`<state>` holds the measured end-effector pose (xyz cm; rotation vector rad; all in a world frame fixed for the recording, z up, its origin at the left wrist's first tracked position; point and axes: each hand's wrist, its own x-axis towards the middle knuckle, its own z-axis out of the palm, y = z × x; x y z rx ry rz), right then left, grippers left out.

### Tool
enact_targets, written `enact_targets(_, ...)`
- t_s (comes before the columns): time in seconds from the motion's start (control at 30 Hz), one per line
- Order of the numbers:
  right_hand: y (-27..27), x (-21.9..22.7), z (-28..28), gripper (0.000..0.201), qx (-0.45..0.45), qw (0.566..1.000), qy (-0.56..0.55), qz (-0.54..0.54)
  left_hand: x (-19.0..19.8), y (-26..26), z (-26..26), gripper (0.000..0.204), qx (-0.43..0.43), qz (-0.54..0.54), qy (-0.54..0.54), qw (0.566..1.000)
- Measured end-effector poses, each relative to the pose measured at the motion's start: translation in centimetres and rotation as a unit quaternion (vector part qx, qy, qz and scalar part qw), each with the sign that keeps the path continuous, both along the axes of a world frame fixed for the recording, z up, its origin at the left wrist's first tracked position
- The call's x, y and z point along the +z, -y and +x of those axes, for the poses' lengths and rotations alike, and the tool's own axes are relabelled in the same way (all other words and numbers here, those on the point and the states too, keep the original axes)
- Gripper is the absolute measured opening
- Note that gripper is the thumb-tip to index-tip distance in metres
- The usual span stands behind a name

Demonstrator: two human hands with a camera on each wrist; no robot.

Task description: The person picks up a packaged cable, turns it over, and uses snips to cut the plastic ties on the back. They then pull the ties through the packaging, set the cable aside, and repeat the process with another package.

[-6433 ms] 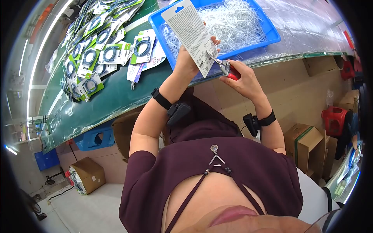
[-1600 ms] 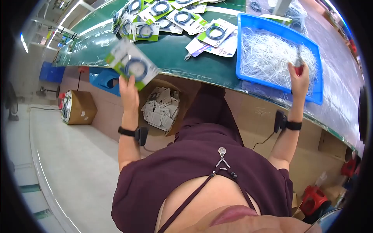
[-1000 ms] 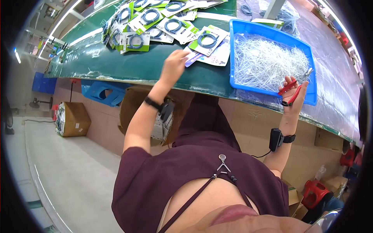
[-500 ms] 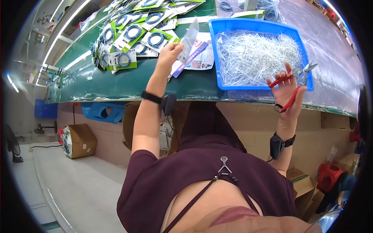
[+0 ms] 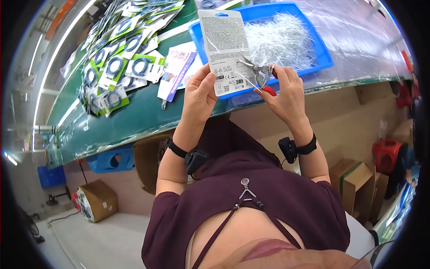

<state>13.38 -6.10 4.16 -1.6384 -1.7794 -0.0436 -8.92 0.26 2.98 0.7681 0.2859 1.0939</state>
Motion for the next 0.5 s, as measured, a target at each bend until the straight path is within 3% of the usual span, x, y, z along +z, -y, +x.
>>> enact_targets(0.17,0.3,-0.3,1.6,0.062,-0.050,0.999,0.018,0.005,-0.1,0.4,1.9,0.042,0.016,0.002,-0.003,1.000)
enact_targets(0.5,-1.2,-1.4,2.5,0.052,-0.036,0.998,-0.033,-0.027,0.0,0.4,3.0,0.042,0.003,0.016,-0.052,0.999)
